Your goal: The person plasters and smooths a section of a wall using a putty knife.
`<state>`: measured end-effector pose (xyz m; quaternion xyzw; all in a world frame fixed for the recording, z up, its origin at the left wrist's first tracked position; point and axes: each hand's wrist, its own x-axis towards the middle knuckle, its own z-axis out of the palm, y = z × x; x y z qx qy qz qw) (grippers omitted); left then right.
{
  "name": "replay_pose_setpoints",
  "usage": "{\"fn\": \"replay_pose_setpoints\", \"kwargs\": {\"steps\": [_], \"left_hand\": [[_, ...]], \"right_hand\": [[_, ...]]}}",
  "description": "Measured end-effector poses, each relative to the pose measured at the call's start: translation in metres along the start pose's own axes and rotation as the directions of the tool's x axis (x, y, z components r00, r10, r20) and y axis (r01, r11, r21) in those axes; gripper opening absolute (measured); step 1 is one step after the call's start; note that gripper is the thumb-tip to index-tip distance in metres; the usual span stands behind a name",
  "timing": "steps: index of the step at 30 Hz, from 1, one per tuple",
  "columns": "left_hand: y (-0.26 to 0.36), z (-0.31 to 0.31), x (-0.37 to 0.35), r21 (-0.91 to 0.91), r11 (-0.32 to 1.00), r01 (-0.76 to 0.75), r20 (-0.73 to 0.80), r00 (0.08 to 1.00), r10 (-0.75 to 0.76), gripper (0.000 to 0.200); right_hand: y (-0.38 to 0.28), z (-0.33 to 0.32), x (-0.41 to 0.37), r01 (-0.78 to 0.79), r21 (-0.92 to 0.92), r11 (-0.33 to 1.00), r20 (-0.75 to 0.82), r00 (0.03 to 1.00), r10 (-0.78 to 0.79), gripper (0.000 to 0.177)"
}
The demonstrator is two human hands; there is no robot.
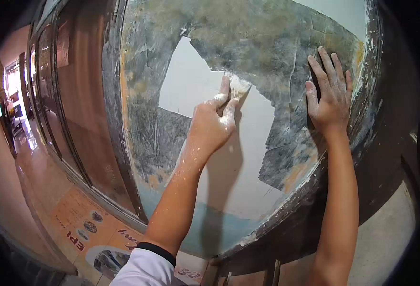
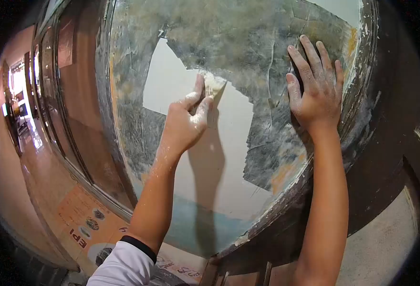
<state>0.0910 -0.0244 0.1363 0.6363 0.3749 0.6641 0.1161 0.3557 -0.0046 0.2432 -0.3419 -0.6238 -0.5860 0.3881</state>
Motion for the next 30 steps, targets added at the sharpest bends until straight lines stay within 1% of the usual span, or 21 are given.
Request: {"fn": "replay_pose_setpoints", "kwargs": {"steps": [1,4,7,9,10,11,13,14,15,17,18,19,21,23,25,26,27,29,30], "left_hand": [[0.001,-0.001,0.002,0.005,1.0,0.021,0.0,1.0,-0.021,0.055],[0.001,-0.001,-0.01,0.027,0.999,0.024,-0.031,0.999,-0.024,0.055],[-0.006,0.0,-0.007,0.049,0.998,-0.036,-0.073,0.997,0.04,0.055],[0.002,-0.006,0.001,0.027,1.0,0.004,-0.05,0.999,-0.003,0.051],[0.012,-0.015,0.004,0.077,0.989,0.123,0.053,0.99,-0.128,0.051],[0.01,-0.015,0.001,0.079,0.989,0.124,0.051,0.99,-0.129,0.051],[0.003,-0.01,-0.01,-0.021,0.999,0.034,-0.065,0.997,-0.035,0.04],[-0.002,-0.008,-0.012,-0.076,0.997,0.025,-0.072,0.997,-0.031,0.039],[-0.002,-0.01,-0.01,-0.074,0.997,0.023,-0.074,0.997,-0.028,0.039],[0.0,-0.015,0.0,0.059,0.997,0.046,-0.014,0.999,-0.045,0.058],[-0.005,-0.012,0.005,0.014,0.999,-0.037,-0.064,0.997,0.038,0.057],[-0.008,-0.012,0.004,0.016,0.999,-0.038,-0.066,0.997,0.039,0.057],[-0.008,-0.011,-0.003,0.022,0.995,-0.102,-0.091,0.99,0.104,0.049],[-0.014,-0.009,-0.01,0.0,0.994,-0.108,-0.114,0.988,0.107,0.049],[-0.014,-0.011,-0.01,0.049,0.999,0.009,-0.058,0.998,-0.006,0.049],[-0.013,-0.011,-0.008,-0.017,1.0,-0.01,-0.069,0.998,0.009,0.048],[-0.014,-0.012,-0.006,-0.018,1.0,-0.007,-0.064,0.998,0.006,0.048],[-0.018,-0.012,0.0,-0.045,0.996,-0.08,-0.079,0.994,0.076,0.047],[-0.017,-0.013,-0.001,-0.021,0.998,-0.059,-0.061,0.996,0.058,0.049]], "right_hand": [[0.0,0.0,-0.001,0.0,0.001,1.0,0.006,1.0,0.0,0.052],[0.002,0.002,0.0,0.021,-0.001,1.0,-0.012,1.0,-0.021,0.051],[0.002,0.0,0.0,0.024,0.006,1.0,-0.017,1.0,-0.024,0.051],[0.001,0.0,-0.001,0.025,0.003,1.0,0.009,1.0,-0.025,0.052],[0.0,0.0,-0.001,0.02,-0.011,1.0,0.013,1.0,-0.019,0.052],[0.001,0.0,0.0,0.015,-0.027,1.0,0.011,1.0,-0.015,0.052],[0.0,-0.001,0.001,0.017,-0.031,0.999,0.017,1.0,-0.017,0.052],[-0.001,-0.001,0.001,0.015,-0.034,0.999,0.022,1.0,-0.014,0.052],[-0.001,-0.002,0.001,0.011,-0.038,0.999,0.028,1.0,-0.01,0.053],[0.002,-0.001,0.001,0.025,-0.027,0.999,0.014,1.0,-0.025,0.053],[0.001,-0.001,0.0,0.027,-0.028,0.999,0.02,0.999,-0.027,0.052],[0.001,-0.002,0.001,0.028,-0.031,0.999,0.021,0.999,-0.028,0.052],[0.001,-0.002,0.001,0.024,-0.03,0.999,0.022,0.999,-0.024,0.052],[0.0,-0.001,0.001,0.013,-0.028,1.0,0.026,1.0,-0.012,0.051],[0.001,-0.001,0.0,0.017,-0.029,0.999,0.026,1.0,-0.017,0.052],[0.001,-0.001,0.001,0.017,-0.03,0.999,0.028,0.999,-0.016,0.052],[0.001,-0.001,0.0,0.019,-0.026,0.999,0.029,0.999,-0.018,0.052],[0.002,-0.002,0.0,0.024,-0.028,0.999,0.034,0.999,-0.023,0.052],[0.001,-0.002,0.0,0.018,-0.026,0.999,0.035,0.999,-0.017,0.052]]}}
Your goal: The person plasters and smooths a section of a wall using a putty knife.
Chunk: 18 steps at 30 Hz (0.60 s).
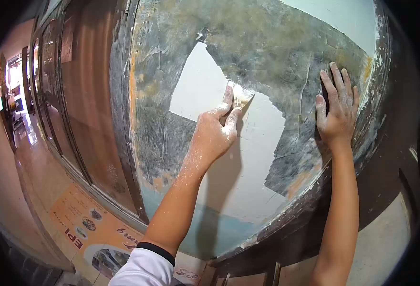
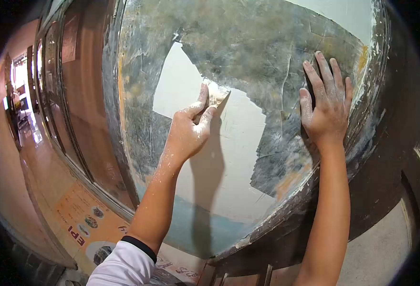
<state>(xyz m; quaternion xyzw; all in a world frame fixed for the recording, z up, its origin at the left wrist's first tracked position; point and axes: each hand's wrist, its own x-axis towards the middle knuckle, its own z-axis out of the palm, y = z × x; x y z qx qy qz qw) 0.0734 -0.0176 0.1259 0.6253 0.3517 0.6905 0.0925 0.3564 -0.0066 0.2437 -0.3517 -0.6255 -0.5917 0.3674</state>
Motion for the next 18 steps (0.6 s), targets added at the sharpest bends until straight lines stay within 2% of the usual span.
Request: {"fn": "replay_pose_setpoints", "kwargs": {"steps": [3,4,7,8,13,15,16,17,18], "left_hand": [[0.002,-0.004,-0.01,0.075,0.997,0.014,0.032,0.999,-0.016,0.055],[0.009,-0.007,-0.01,0.06,0.992,0.108,0.067,0.991,-0.112,0.055],[0.011,-0.01,0.001,0.096,0.992,0.084,0.043,0.995,-0.088,0.053],[0.005,-0.006,0.005,-0.043,0.999,-0.003,-0.006,1.0,0.002,0.053],[0.008,-0.013,-0.001,0.019,0.998,0.065,0.053,0.996,-0.066,0.053],[0.013,-0.016,0.005,0.123,0.989,0.083,0.084,0.992,-0.094,0.052],[0.019,-0.019,0.01,0.086,0.99,0.115,0.094,0.988,-0.123,0.051],[0.011,-0.017,0.012,0.054,0.998,0.02,0.068,0.997,-0.023,0.05],[0.005,-0.015,0.01,0.035,0.999,0.009,0.058,0.998,-0.011,0.05]], "right_hand": [[-0.002,-0.001,0.001,-0.003,0.011,1.0,0.001,1.0,0.003,0.053],[-0.001,-0.001,0.001,-0.002,0.012,1.0,0.003,1.0,0.002,0.053],[0.001,0.001,0.0,0.0,0.024,1.0,-0.005,1.0,0.0,0.054],[0.0,0.0,0.0,-0.004,0.023,1.0,-0.001,1.0,0.004,0.055],[-0.003,-0.003,0.001,-0.02,0.016,1.0,0.022,1.0,0.02,0.054],[-0.002,-0.003,0.001,-0.018,0.016,1.0,0.019,1.0,0.018,0.054],[0.0,-0.001,0.001,-0.012,0.036,0.999,0.007,1.0,0.012,0.053],[0.0,0.0,0.0,-0.007,0.037,0.999,0.017,1.0,0.007,0.053],[0.0,0.0,0.0,-0.006,0.028,1.0,0.018,1.0,0.005,0.053]]}}
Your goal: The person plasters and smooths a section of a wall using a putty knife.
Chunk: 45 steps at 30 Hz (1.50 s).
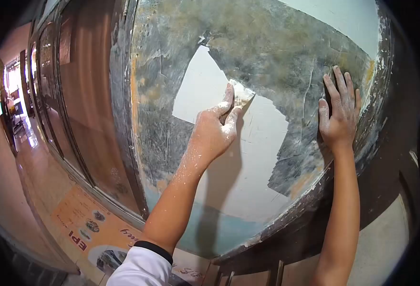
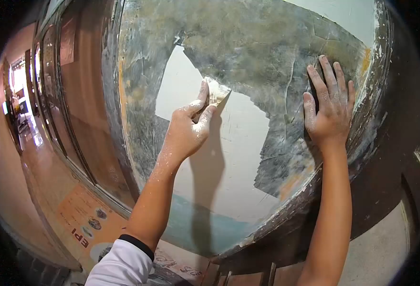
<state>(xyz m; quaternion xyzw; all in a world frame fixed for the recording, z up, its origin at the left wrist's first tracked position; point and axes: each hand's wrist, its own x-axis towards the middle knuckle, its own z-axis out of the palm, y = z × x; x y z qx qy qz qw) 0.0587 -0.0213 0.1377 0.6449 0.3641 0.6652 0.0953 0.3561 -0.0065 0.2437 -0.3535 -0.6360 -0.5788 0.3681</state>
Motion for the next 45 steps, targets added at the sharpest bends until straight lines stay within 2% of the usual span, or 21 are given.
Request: {"fn": "replay_pose_setpoints", "kwargs": {"steps": [5,7,9,11,14,15,17,18,19,21,24,25,27,28,31,33,35,37,39,43,45], "left_hand": [[-0.004,0.01,-0.02,-0.011,1.0,0.022,0.039,0.999,-0.021,0.06],[-0.003,0.02,-0.033,-0.269,0.96,0.073,0.051,0.997,-0.062,0.068],[0.002,0.028,-0.045,-0.251,0.966,0.057,0.064,0.997,-0.042,0.073],[0.023,0.027,-0.06,-0.673,0.542,0.503,0.392,0.864,-0.314,0.073],[0.033,0.054,-0.078,-0.876,0.102,0.471,0.411,0.84,-0.354,0.04],[0.026,0.064,-0.082,-0.889,-0.006,0.458,0.432,0.834,-0.344,0.035],[0.025,0.087,-0.082,-0.912,-0.038,0.409,0.384,0.816,-0.431,0.035],[0.023,0.094,-0.083,-0.933,-0.055,0.355,0.33,0.787,-0.521,0.04],[0.02,0.088,-0.088,-0.889,-0.119,0.442,0.451,0.801,-0.393,0.046],[0.032,0.091,-0.096,-0.84,-0.181,0.512,0.539,0.744,-0.395,0.045],[0.024,0.092,-0.108,-0.651,-0.215,0.728,0.756,0.646,-0.101,0.041],[0.024,0.089,-0.11,-0.639,-0.22,0.737,0.766,0.635,-0.099,0.041],[0.02,0.08,-0.109,-0.397,0.38,0.835,0.844,0.495,-0.206,0.046],[0.01,0.08,-0.108,-0.332,0.707,0.624,0.75,0.629,-0.203,0.057],[-0.009,0.051,-0.085,-0.21,0.942,0.26,0.752,0.659,-0.014,0.056],[0.003,0.029,-0.066,0.016,0.999,-0.039,0.699,0.715,0.017,0.052],[0.008,0.018,-0.055,0.081,0.979,-0.184,0.654,0.752,0.087,0.046],[0.017,0.004,-0.045,0.371,0.756,-0.54,0.616,0.752,0.235,0.044],[0.001,0.003,-0.038,0.452,0.556,-0.697,0.59,0.702,0.4,0.054],[-0.004,-0.007,-0.017,0.606,0.389,-0.694,0.561,0.719,0.411,0.1],[-0.003,-0.012,-0.002,0.686,0.376,-0.623,0.569,0.781,0.256,0.119]], "right_hand": [[0.001,-0.001,0.0,0.007,0.0,1.0,0.004,1.0,-0.007,0.053],[-0.002,0.0,-0.001,-0.002,-0.026,1.0,0.04,0.999,0.003,0.053],[-0.019,-0.002,-0.002,-0.103,-0.063,0.993,0.053,0.993,0.106,0.054],[-0.049,-0.017,-0.004,-0.162,-0.087,0.983,0.062,0.984,0.168,0.048],[-0.099,-0.057,-0.017,-0.238,-0.028,0.971,0.157,0.958,0.239,0.036],[-0.115,-0.073,-0.025,-0.411,0.168,0.896,0.362,0.871,0.332,0.033],[-0.146,-0.101,-0.041,-0.754,0.384,0.533,0.741,0.596,0.31,0.031],[-0.162,-0.113,-0.046,-0.809,0.376,0.452,0.783,0.538,0.313,0.029],[-0.173,-0.124,-0.053,-0.861,0.357,0.363,0.823,0.473,0.314,0.028],[-0.172,-0.117,-0.079,-0.817,0.42,0.395,0.774,0.55,0.314,0.035],[-0.157,-0.122,-0.092,-0.915,0.4,0.055,0.877,0.399,0.266,0.057],[-0.153,-0.125,-0.096,-0.92,0.389,0.051,0.88,0.387,0.276,0.057],[-0.146,-0.137,-0.102,-0.965,0.254,0.07,0.91,0.263,0.322,0.063],[-0.143,-0.141,-0.103,-0.969,0.228,0.091,0.906,0.246,0.343,0.065],[-0.13,-0.143,-0.129,-0.966,0.221,-0.134,0.936,0.172,0.308,0.063],[-0.126,-0.144,-0.142,-0.971,0.233,-0.059,0.915,0.198,0.351,0.062],[-0.125,-0.145,-0.154,-0.97,0.241,0.015,0.894,0.228,0.386,0.061],[-0.128,-0.147,-0.159,-0.914,0.24,0.328,0.81,0.375,0.451,0.061],[-0.138,-0.154,-0.154,-0.912,0.227,0.343,0.787,0.379,0.487,0.064],[-0.14,-0.149,-0.147,-0.885,0.305,0.352,0.731,0.454,0.51,0.068],[-0.134,-0.134,-0.149,-0.757,0.377,0.534,0.65,0.627,0.43,0.065]]}}
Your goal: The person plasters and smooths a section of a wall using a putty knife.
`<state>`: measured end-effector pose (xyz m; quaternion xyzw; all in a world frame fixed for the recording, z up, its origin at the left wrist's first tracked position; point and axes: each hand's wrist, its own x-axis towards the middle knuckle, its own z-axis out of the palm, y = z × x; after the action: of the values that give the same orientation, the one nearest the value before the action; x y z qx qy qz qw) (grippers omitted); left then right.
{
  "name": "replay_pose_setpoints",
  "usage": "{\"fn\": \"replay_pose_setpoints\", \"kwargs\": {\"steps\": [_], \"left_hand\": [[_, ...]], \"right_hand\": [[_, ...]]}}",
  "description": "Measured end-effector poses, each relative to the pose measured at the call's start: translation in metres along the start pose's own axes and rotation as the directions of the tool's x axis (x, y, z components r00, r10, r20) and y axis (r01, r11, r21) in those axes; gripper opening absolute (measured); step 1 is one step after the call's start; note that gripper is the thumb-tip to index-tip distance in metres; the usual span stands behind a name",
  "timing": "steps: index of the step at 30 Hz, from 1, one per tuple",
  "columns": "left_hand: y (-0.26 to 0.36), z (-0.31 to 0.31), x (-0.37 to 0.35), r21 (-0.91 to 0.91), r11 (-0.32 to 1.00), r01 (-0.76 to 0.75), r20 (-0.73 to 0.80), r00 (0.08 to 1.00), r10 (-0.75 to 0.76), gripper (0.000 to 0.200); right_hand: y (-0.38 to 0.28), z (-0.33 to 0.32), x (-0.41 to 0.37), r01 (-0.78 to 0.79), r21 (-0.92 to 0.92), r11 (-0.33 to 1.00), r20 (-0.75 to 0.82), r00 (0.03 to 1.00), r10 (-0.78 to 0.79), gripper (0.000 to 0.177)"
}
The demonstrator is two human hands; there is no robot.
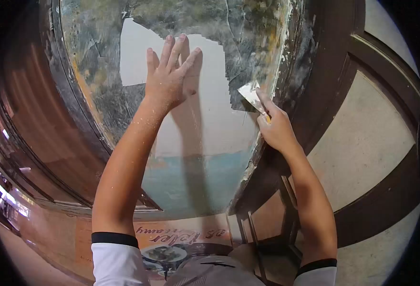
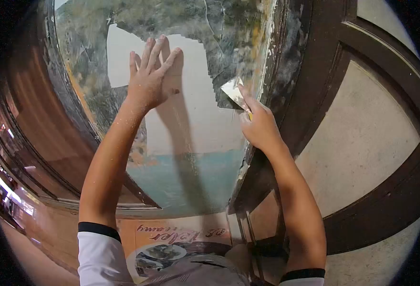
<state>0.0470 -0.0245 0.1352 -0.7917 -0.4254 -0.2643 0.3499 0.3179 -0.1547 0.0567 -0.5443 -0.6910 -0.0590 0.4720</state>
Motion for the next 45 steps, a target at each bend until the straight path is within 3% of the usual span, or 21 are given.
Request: {"fn": "replay_pose_setpoints", "kwargs": {"steps": [3,4,5,8,10,14,16,20,21,24,29,31,38,39,40,42,45], "left_hand": [[-0.005,-0.001,0.003,0.081,0.997,-0.02,0.045,0.999,0.016,0.134],[-0.001,-0.003,0.002,0.105,0.994,0.0,0.141,0.99,-0.015,0.14],[0.003,-0.005,0.002,0.13,0.991,0.019,0.232,0.972,-0.049,0.147],[0.009,-0.004,0.005,0.119,0.991,0.068,0.276,0.956,-0.099,0.152],[0.011,-0.004,0.003,0.097,0.992,0.085,0.262,0.959,-0.108,0.152],[0.017,-0.007,0.006,0.127,0.984,0.124,0.295,0.942,-0.157,0.153],[0.018,-0.007,0.008,0.154,0.976,0.153,0.306,0.932,-0.194,0.153],[0.02,-0.014,0.009,0.192,0.97,0.149,0.359,0.909,-0.211,0.151],[0.02,-0.011,0.007,0.201,0.968,0.147,0.326,0.922,-0.208,0.151],[0.016,-0.005,0.005,0.134,0.98,0.144,0.273,0.946,-0.176,0.152],[0.017,-0.003,0.004,0.105,0.981,0.16,0.245,0.952,-0.182,0.15],[0.018,-0.006,0.003,0.098,0.981,0.166,0.247,0.951,-0.186,0.151],[0.018,-0.008,0.004,0.111,0.978,0.174,0.27,0.942,-0.198,0.151],[0.019,-0.016,0.007,0.156,0.973,0.171,0.359,0.907,-0.218,0.152],[0.019,-0.016,0.007,0.158,0.972,0.176,0.357,0.907,-0.223,0.152],[0.018,-0.015,0.005,0.156,0.973,0.169,0.345,0.914,-0.214,0.151],[0.018,-0.018,0.003,0.139,0.977,0.163,0.328,0.923,-0.201,0.149]], "right_hand": [[-0.004,0.002,0.021,0.063,-0.157,0.986,0.006,0.998,-0.063,0.06],[-0.005,0.002,0.027,0.06,-0.223,0.973,0.023,0.998,-0.057,0.056],[0.009,0.012,0.033,0.156,-0.24,0.958,-0.064,0.982,-0.176,0.058],[0.01,0.019,0.038,0.088,-0.258,0.962,-0.038,0.994,-0.101,0.057],[0.015,0.029,0.028,0.042,-0.307,0.951,-0.023,0.998,-0.051,0.059],[0.065,0.065,-0.001,0.16,-0.218,0.963,-0.053,0.983,-0.176,0.067],[0.077,0.076,-0.012,0.042,-0.206,0.978,0.014,0.999,-0.04,0.063],[0.109,0.105,-0.03,0.162,-0.194,0.968,-0.058,0.983,-0.176,0.076],[0.1,0.103,-0.033,0.049,-0.14,0.989,0.005,0.999,-0.048,0.067],[0.104,0.112,-0.036,0.023,-0.151,0.988,0.005,1.0,-0.023,0.067],[0.099,0.122,-0.024,0.043,-0.14,0.989,-0.072,0.996,-0.053,0.063],[0.096,0.122,-0.017,0.179,-0.103,0.978,-0.174,0.965,-0.195,0.064],[0.094,0.121,-0.017,0.069,-0.183,0.981,-0.13,0.987,-0.093,0.063],[0.092,0.121,-0.012,0.17,-0.104,0.98,-0.217,0.958,-0.189,0.061],[0.09,0.12,-0.011,0.176,-0.103,0.979,-0.216,0.957,-0.194,0.061],[0.083,0.116,-0.01,0.041,-0.222,0.974,-0.127,0.989,-0.07,0.061],[0.08,0.111,-0.011,0.016,-0.297,0.955,-0.102,0.994,-0.048,0.06]]}}
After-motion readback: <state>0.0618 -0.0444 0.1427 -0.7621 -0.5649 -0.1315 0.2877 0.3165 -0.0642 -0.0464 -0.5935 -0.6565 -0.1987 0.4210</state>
